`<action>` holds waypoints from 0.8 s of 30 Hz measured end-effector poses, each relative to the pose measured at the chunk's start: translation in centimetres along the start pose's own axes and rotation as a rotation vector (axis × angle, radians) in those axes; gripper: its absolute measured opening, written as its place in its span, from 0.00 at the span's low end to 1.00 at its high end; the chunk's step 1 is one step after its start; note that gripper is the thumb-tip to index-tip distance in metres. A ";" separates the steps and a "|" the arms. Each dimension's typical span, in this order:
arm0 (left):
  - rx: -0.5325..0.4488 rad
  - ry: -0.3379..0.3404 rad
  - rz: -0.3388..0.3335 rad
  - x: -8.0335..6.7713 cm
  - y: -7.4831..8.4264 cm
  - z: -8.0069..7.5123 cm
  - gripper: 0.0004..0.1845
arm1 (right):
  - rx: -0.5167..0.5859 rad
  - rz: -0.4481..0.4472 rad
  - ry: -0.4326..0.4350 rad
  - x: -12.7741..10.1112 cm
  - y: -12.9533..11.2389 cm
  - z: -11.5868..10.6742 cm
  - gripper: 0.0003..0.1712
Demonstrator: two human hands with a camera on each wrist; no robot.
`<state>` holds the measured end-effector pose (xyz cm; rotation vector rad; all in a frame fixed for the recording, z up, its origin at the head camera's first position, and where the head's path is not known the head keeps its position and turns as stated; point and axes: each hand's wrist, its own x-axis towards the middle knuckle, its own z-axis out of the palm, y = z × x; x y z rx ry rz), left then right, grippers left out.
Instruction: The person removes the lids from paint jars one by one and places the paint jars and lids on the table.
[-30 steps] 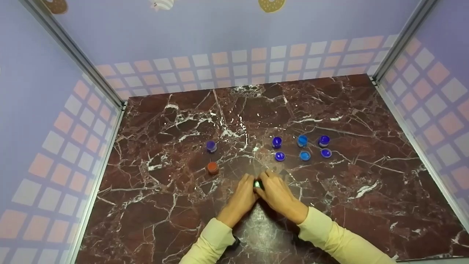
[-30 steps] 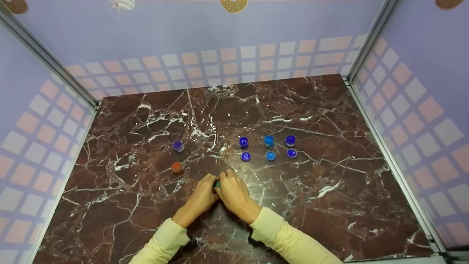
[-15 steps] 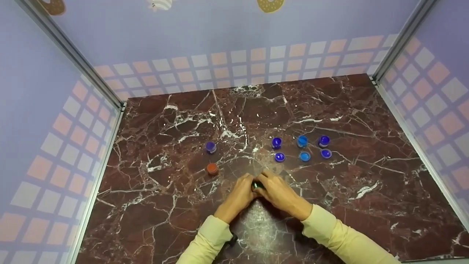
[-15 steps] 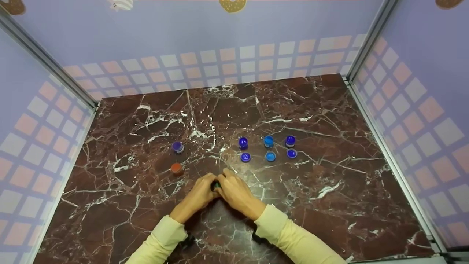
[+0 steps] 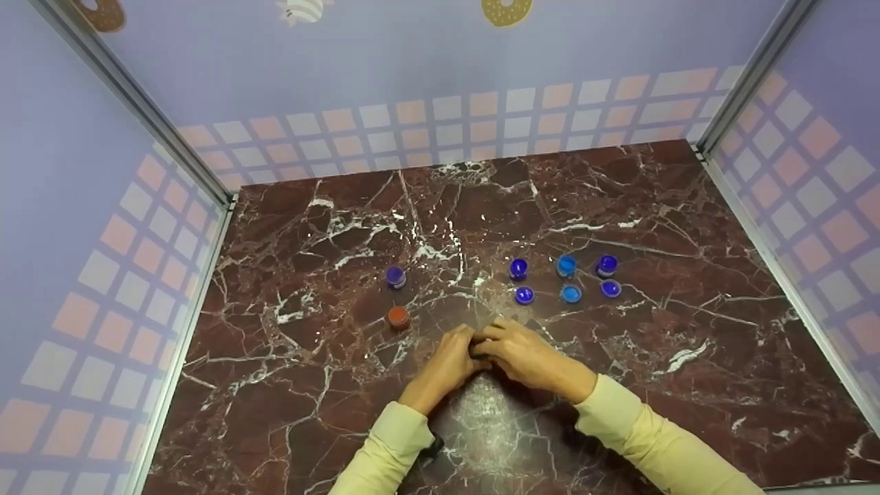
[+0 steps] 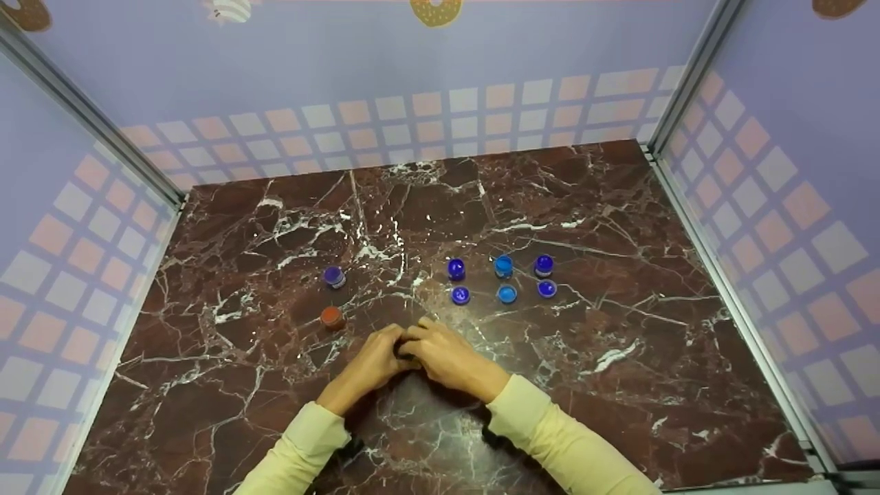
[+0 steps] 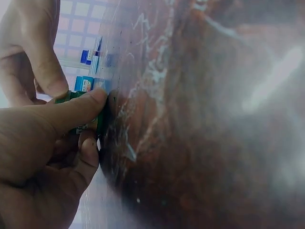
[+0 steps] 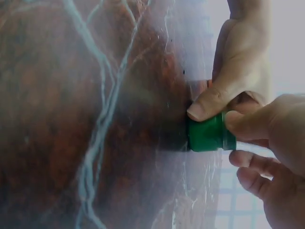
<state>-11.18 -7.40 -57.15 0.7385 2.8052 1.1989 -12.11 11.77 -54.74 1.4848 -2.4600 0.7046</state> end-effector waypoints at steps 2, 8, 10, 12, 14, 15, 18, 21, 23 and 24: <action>0.002 -0.004 -0.014 0.0 0.1 0.0 0.18 | -0.044 -0.045 0.001 0.0 0.0 -0.1 0.18; 0.025 -0.015 -0.040 0.0 0.3 0.0 0.18 | -0.013 -0.018 -0.003 -0.2 0.0 -0.4 0.20; 0.020 -0.016 -0.038 0.0 0.4 0.0 0.18 | 0.052 0.054 0.016 -0.4 -0.2 -0.6 0.17; 0.012 -0.016 -0.040 -0.1 0.5 0.1 0.18 | 0.107 0.149 0.068 -0.4 -0.5 -0.6 0.15; 0.002 -0.012 -0.046 -0.1 0.6 0.1 0.17 | 0.139 0.262 0.145 -0.2 -0.8 -0.6 0.12; 0.001 -0.008 -0.046 -0.1 0.6 0.1 0.17 | 0.144 0.324 0.191 0.0 -1.0 -0.6 0.11; -0.006 0.001 -0.051 -0.1 0.7 0.2 0.17 | 0.137 0.486 0.302 0.6 -1.6 -0.7 0.07; -0.006 0.011 -0.056 -0.2 0.7 0.2 0.17 | 0.095 0.592 0.323 1.3 -2.2 -0.7 0.06; 0.000 0.024 -0.048 -0.2 0.7 0.3 0.18 | 0.057 0.634 0.300 1.6 -2.7 -0.5 0.07; 0.004 0.032 -0.043 -0.3 0.7 0.3 0.18 | 0.037 0.648 0.285 1.8 -2.9 -0.4 0.08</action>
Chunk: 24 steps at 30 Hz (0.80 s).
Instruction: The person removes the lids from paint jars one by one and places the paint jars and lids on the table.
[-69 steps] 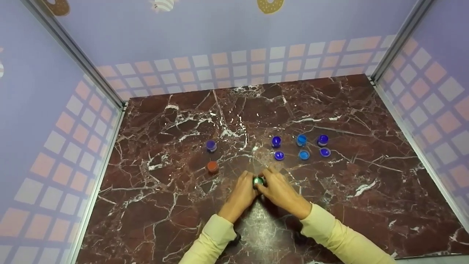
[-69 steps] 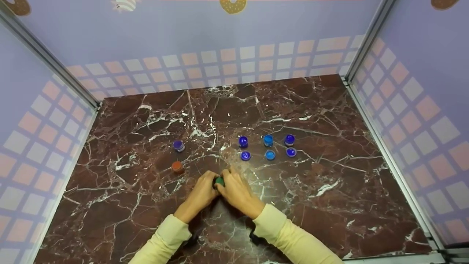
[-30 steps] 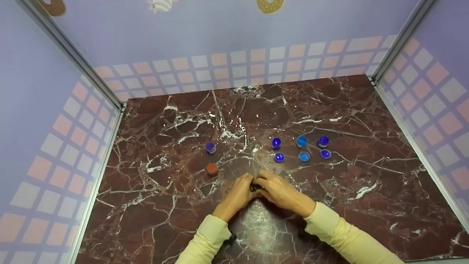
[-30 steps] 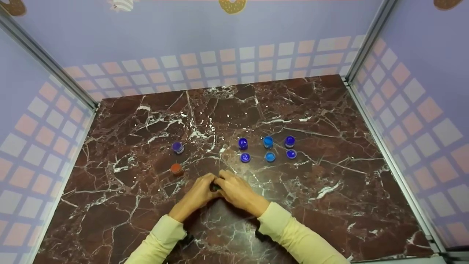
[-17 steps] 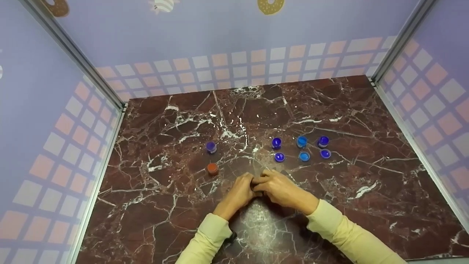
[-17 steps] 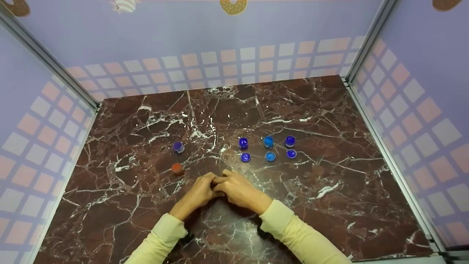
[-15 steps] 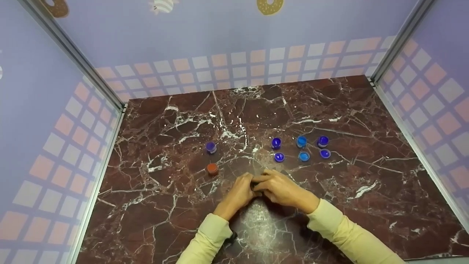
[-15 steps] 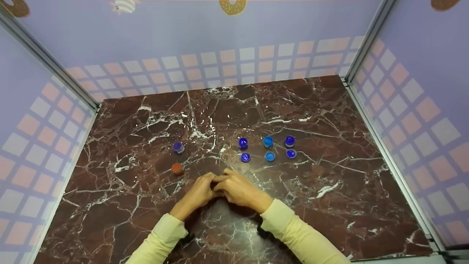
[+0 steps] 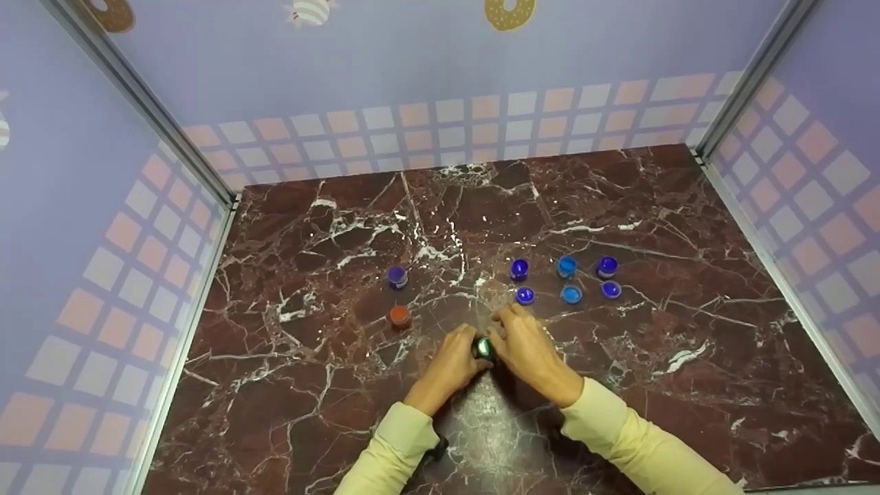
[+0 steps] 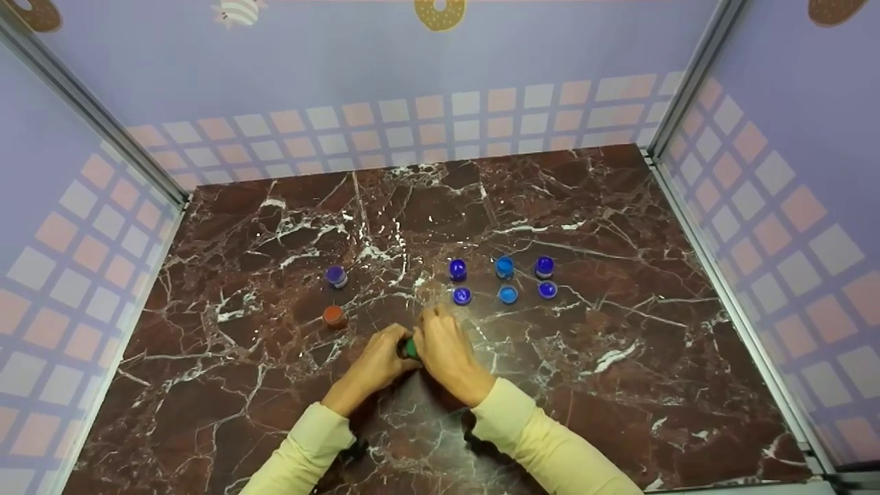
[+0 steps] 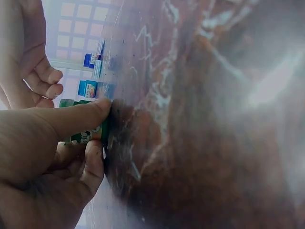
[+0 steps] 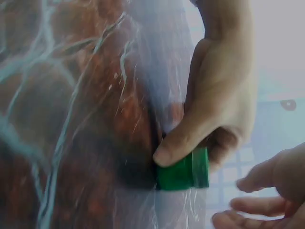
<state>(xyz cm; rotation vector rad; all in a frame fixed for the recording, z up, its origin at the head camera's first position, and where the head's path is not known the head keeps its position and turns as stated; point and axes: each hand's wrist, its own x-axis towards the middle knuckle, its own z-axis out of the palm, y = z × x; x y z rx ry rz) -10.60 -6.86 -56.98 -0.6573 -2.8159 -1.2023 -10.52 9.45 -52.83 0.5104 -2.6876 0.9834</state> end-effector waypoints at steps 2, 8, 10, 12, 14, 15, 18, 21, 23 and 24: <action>0.013 0.016 0.014 -0.1 -0.1 0.1 0.18 | -0.040 0.016 -0.026 -0.1 -0.5 0.3 0.11; 0.031 0.064 0.034 -0.2 -0.1 0.3 0.13 | -0.157 -0.016 -0.053 -0.6 -1.4 1.5 0.13; 0.053 0.079 0.043 -0.2 -0.1 0.4 0.11 | -0.196 -0.040 -0.045 -0.6 -1.5 1.9 0.13; 0.072 0.087 0.048 -0.3 0.0 0.4 0.09 | -0.217 -0.065 -0.042 -0.6 -1.5 2.1 0.12; 0.088 0.092 0.051 -0.3 0.1 0.4 0.08 | -0.229 -0.087 -0.044 -0.6 -1.5 2.2 0.13; 0.092 0.092 0.050 -0.3 0.1 0.4 0.07 | -0.230 -0.100 -0.048 -0.6 -1.6 2.2 0.13; 0.096 0.093 0.045 -0.3 0.1 0.4 0.08 | -0.213 -0.133 -0.065 -0.6 -1.3 2.1 0.13; 0.090 0.093 0.043 -0.3 0.1 0.3 0.09 | -0.186 -0.173 -0.092 -0.6 -0.9 1.9 0.12; 0.086 0.088 0.041 -0.3 0.2 0.3 0.10 | -0.173 -0.212 -0.113 -0.5 -0.5 1.7 0.11; 0.085 0.085 0.039 -0.3 0.2 0.3 0.11 | -0.165 -0.235 -0.126 -0.5 -0.3 1.6 0.11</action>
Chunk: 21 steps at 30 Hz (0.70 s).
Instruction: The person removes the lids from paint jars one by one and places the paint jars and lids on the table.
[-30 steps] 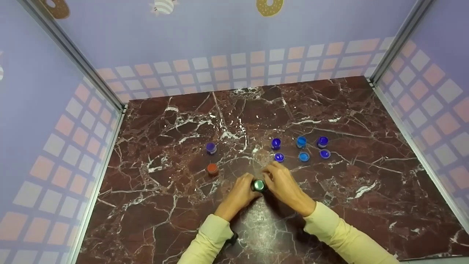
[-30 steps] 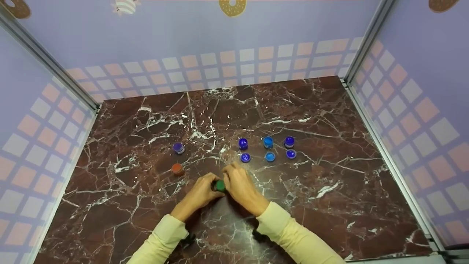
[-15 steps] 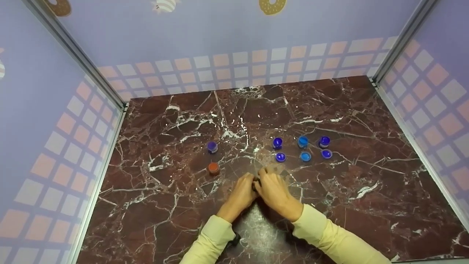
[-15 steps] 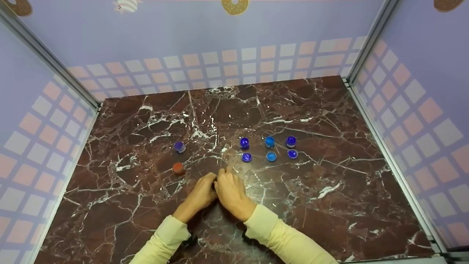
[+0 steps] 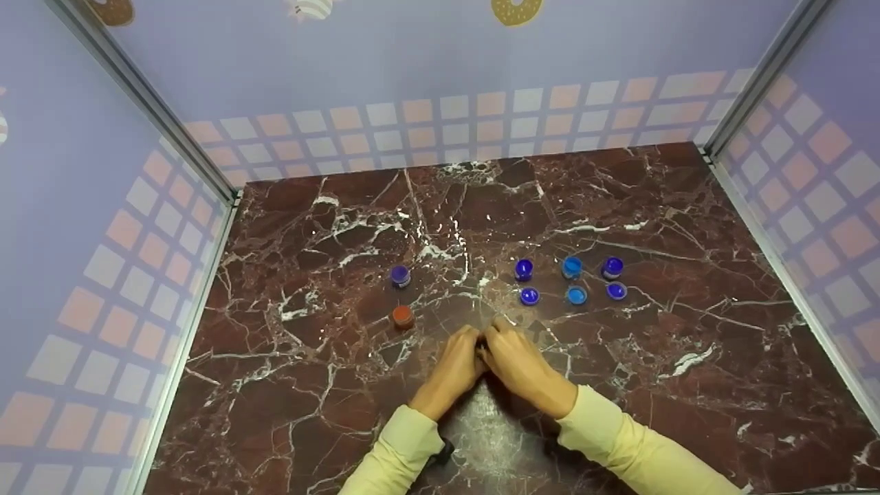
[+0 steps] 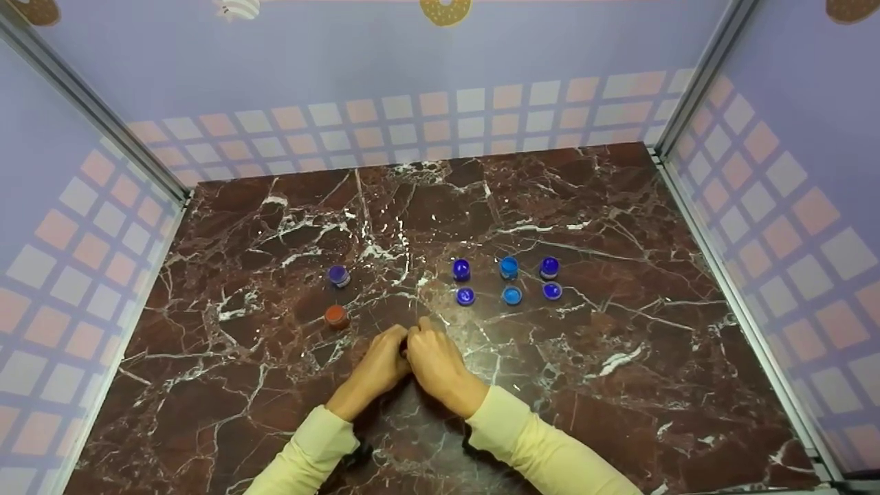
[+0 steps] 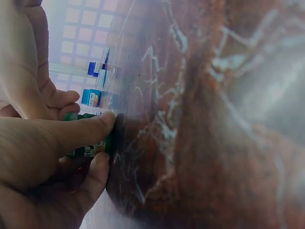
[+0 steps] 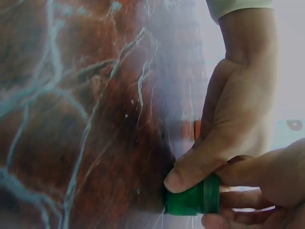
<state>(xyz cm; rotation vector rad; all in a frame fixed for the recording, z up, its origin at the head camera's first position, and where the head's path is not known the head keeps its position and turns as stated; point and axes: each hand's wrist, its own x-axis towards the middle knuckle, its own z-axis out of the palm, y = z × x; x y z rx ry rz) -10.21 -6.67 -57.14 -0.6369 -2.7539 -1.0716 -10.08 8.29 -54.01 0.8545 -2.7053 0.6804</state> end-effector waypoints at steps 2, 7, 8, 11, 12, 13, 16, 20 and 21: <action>-0.005 -0.007 -0.011 0.0 0.1 0.0 0.12 | 0.019 -0.049 -0.023 -0.1 0.5 -0.2 0.11; -0.007 -0.008 -0.053 0.1 0.3 0.0 0.13 | 0.066 -0.173 -0.100 -0.1 1.7 -0.9 0.11; -0.009 -0.008 -0.059 0.1 0.4 0.1 0.13 | 0.077 -0.197 -0.118 0.0 1.9 -1.0 0.11; -0.023 -0.012 -0.073 0.1 0.4 0.1 0.14 | 0.102 -0.265 -0.152 0.1 2.3 -1.3 0.11; -0.028 -0.013 -0.077 0.1 0.4 0.1 0.14 | 0.107 -0.283 -0.159 0.2 2.4 -1.4 0.12; -0.032 -0.016 -0.080 0.1 0.4 0.1 0.14 | 0.112 -0.301 -0.163 0.3 2.5 -1.5 0.12; -0.041 -0.025 -0.095 0.2 0.4 0.1 0.14 | 0.126 -0.336 -0.182 0.4 2.7 -1.6 0.12; -0.052 -0.035 -0.107 0.2 0.4 0.0 0.16 | 0.145 -0.357 -0.224 0.5 2.9 -1.9 0.15; -0.054 -0.035 -0.105 0.2 0.4 0.0 0.16 | 0.145 -0.360 -0.229 0.5 3.0 -2.0 0.16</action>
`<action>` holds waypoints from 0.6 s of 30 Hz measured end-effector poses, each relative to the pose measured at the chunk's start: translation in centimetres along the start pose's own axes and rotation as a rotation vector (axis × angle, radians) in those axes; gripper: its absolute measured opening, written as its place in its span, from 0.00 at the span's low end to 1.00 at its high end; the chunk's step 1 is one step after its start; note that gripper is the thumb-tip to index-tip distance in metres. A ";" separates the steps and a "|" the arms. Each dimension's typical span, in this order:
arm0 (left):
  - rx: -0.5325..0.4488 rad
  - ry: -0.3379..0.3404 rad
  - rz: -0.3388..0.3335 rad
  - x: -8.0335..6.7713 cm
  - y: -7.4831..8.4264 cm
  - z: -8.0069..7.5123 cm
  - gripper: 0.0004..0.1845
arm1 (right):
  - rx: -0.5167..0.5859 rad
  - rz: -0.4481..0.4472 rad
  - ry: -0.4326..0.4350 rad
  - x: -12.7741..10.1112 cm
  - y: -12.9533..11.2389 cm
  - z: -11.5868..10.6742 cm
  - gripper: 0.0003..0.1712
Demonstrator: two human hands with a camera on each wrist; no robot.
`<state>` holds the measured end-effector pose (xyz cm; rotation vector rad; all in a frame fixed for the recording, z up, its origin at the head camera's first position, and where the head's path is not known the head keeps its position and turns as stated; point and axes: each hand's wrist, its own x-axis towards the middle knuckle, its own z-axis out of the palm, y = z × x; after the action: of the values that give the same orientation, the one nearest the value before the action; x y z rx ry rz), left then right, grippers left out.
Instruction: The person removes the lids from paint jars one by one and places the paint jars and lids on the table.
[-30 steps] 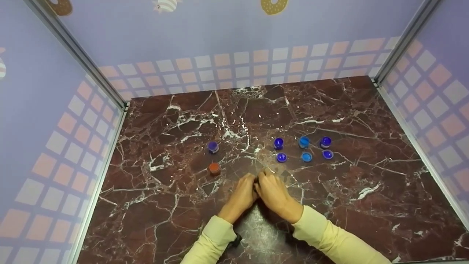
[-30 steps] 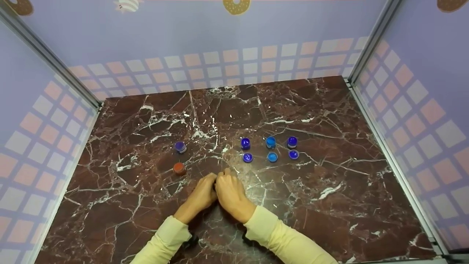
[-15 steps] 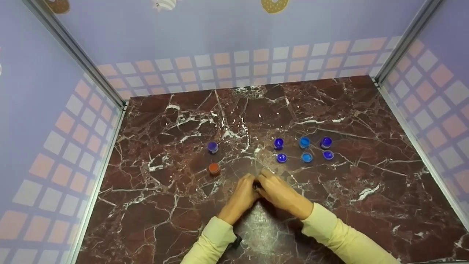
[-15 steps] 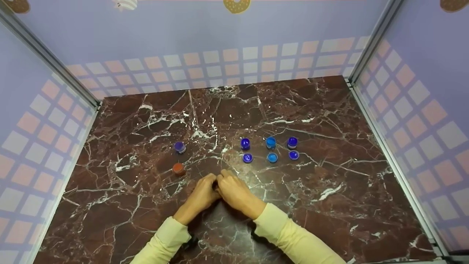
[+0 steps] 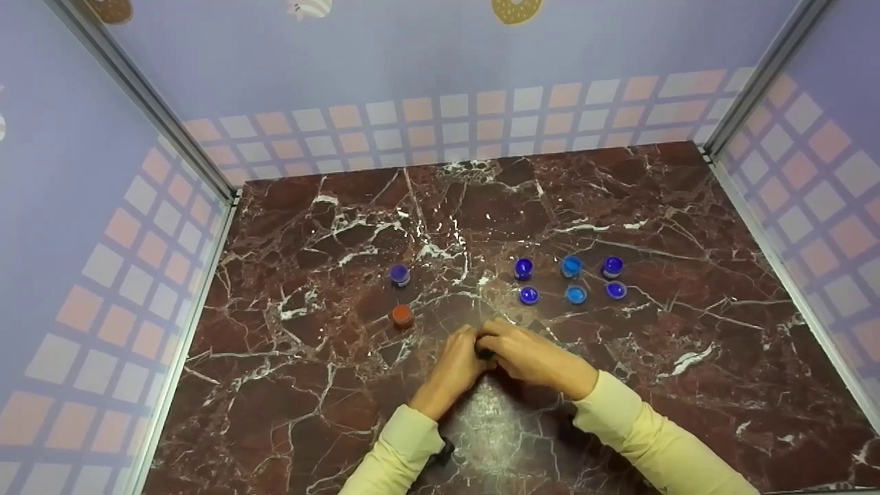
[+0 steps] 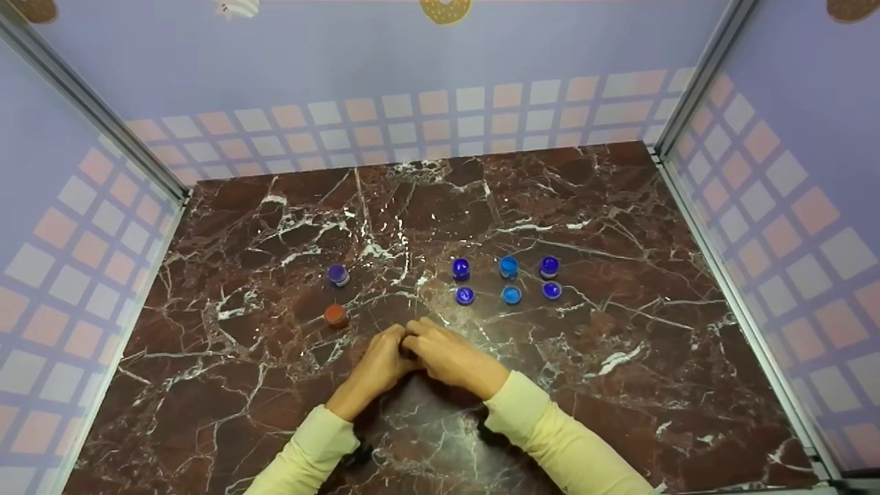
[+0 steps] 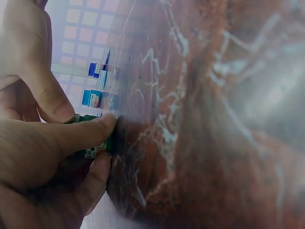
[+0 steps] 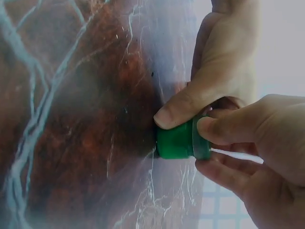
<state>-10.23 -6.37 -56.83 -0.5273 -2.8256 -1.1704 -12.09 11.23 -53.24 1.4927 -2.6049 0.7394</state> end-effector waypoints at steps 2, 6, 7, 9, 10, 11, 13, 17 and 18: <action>0.001 -0.001 0.005 0.0 0.0 0.0 0.17 | 0.001 -0.005 -0.006 -0.1 0.2 -0.1 0.18; 0.015 0.001 0.011 -0.1 0.0 0.1 0.18 | 0.031 0.018 0.023 -0.5 0.5 -0.1 0.19; 0.016 -0.001 0.007 0.0 0.0 0.1 0.18 | 0.046 0.039 0.044 -0.5 0.6 -0.1 0.18; 0.009 -0.005 0.002 0.0 0.0 0.1 0.18 | 0.085 0.112 0.118 -0.7 0.6 0.0 0.15; 0.007 -0.005 0.003 0.0 0.0 0.1 0.18 | 0.097 0.163 0.168 -0.7 0.5 0.1 0.14; 0.000 -0.007 0.001 0.0 0.0 0.1 0.18 | 0.106 0.221 0.224 -0.8 0.4 0.1 0.12; -0.018 -0.011 -0.005 0.1 0.1 0.1 0.17 | 0.110 0.342 0.331 -0.7 0.0 0.2 0.09; -0.037 -0.009 -0.012 0.1 0.2 0.0 0.17 | 0.054 0.524 0.440 -0.4 -1.1 0.5 0.08; -0.036 -0.006 -0.012 0.1 0.2 0.0 0.17 | 0.036 0.549 0.440 -0.3 -1.4 0.7 0.09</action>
<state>-10.24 -6.24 -56.72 -0.5167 -2.8213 -1.2264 -10.65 10.63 -53.38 0.5097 -2.6425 1.0156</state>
